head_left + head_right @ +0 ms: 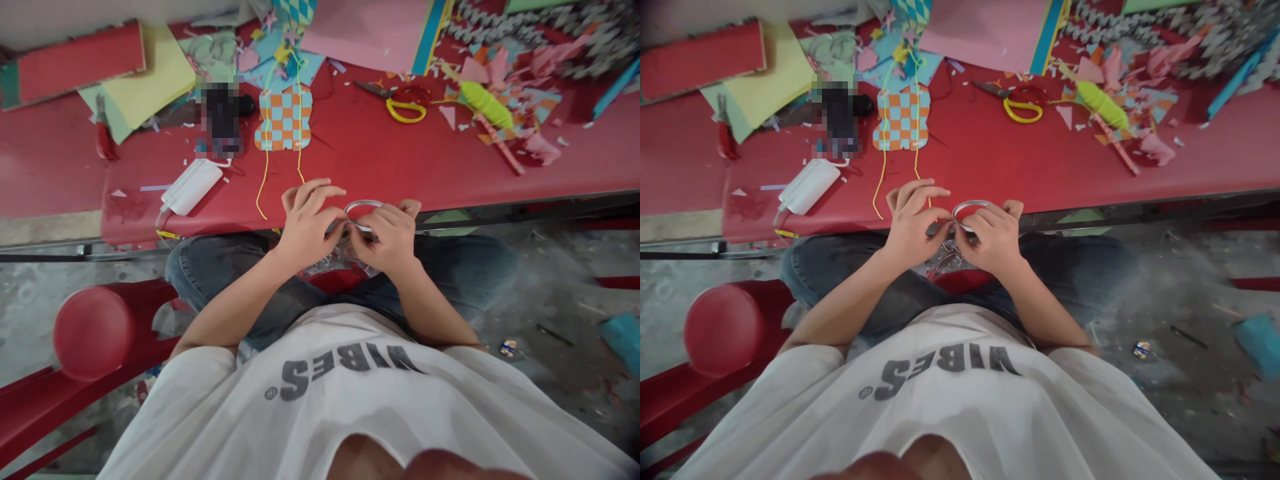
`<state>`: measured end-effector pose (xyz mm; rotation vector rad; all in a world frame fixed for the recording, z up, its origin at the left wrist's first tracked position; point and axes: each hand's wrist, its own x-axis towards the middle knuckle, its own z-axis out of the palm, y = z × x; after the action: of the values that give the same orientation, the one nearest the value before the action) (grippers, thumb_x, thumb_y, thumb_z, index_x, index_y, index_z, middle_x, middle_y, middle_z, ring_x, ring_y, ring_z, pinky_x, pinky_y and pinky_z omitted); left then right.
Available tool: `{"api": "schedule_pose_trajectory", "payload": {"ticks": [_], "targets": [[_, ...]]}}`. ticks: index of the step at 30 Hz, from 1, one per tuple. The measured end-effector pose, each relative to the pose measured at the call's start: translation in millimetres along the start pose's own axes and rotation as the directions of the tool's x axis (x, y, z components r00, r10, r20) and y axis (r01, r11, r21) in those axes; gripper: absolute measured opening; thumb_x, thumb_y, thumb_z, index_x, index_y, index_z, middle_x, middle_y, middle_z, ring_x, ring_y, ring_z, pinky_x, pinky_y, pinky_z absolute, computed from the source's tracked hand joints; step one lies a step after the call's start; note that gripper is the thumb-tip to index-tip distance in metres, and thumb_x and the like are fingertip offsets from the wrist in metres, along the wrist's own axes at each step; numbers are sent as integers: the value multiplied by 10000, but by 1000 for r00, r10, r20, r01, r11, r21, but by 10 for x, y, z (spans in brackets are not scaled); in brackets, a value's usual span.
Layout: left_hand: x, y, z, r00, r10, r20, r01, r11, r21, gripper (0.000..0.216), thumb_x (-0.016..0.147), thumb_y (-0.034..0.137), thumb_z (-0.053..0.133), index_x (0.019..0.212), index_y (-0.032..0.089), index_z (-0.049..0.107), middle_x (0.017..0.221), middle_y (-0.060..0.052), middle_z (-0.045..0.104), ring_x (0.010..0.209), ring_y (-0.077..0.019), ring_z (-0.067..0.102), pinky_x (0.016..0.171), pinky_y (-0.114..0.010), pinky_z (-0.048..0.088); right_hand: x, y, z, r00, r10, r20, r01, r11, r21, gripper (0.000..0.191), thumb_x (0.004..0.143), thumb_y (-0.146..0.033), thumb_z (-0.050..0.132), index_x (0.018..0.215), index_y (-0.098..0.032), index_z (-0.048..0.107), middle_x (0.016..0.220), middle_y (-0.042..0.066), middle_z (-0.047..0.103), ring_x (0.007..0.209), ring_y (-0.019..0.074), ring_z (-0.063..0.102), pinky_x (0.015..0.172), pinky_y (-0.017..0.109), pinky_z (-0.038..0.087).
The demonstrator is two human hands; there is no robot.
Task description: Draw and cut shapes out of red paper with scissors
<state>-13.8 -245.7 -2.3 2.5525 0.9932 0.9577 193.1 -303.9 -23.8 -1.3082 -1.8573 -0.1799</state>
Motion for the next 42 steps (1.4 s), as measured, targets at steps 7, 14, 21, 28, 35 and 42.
{"api": "schedule_pose_trajectory", "payload": {"ticks": [7, 14, 21, 28, 35, 42], "targets": [[37, 63, -74, 992, -87, 95, 94, 993, -74, 65, 969, 201, 736, 956, 262, 755, 1479, -46, 735, 1524, -330, 552, 1254, -571, 389, -61, 39, 21, 996, 62, 68, -59, 998, -36, 246, 1028, -364, 715, 812, -246, 713, 648, -24, 650, 683, 194, 610, 861, 436, 306], [70, 54, -111, 975, -150, 166, 188, 951, -244, 61, 957, 228, 732, 910, 255, 761, 1415, -83, 695, 1511, -330, 514, 1290, -593, 408, -45, -33, 48, 986, -52, -161, 61, 997, 56, 209, 1007, -297, 736, 808, -251, 694, 605, -55, 641, 587, 152, 564, 811, 431, 307], [104, 150, -215, 964, -173, 202, 233, 915, -329, 108, 959, 174, 716, 881, 245, 739, 1366, -74, 722, 1525, -322, 514, 1308, -596, 412, -125, -41, 248, 951, -10, -308, 68, 982, 177, 76, 975, -269, 764, 937, -266, 699, 631, -59, 653, 542, 145, 568, 780, 416, 352], [137, -161, -323, 947, -314, 72, 319, 880, -353, 120, 949, 157, 692, 868, 237, 730, 1264, -74, 794, 1430, -305, 619, 1284, -566, 463, -285, -113, 288, 955, 80, -286, -53, 994, 101, 399, 1058, -514, 570, 756, -254, 601, 537, -29, 512, 484, 165, 513, 797, 475, 439], [157, -604, -540, 824, -563, 68, 362, 430, -827, 87, 910, 257, 742, 861, 258, 813, 1181, -52, 852, 1384, -276, 724, 1135, -419, 566, 72, 947, 174, 913, 409, 8, -387, 870, -307, 370, 1098, -543, 569, 981, -252, 765, 975, 146, 740, 1140, 381, 649, 1120, 659, 350], [105, -558, -559, 762, -612, 211, 409, 203, -890, 283, 803, 174, 645, 947, 235, 881, 1359, -71, 840, 1495, -308, 663, 1099, -408, 577, 315, 1518, 167, 802, 597, 36, -532, 740, -412, 250, 963, -366, 814, 1175, -235, 799, 1434, 179, 707, 1421, 427, 529, 1201, 689, 297]]}}
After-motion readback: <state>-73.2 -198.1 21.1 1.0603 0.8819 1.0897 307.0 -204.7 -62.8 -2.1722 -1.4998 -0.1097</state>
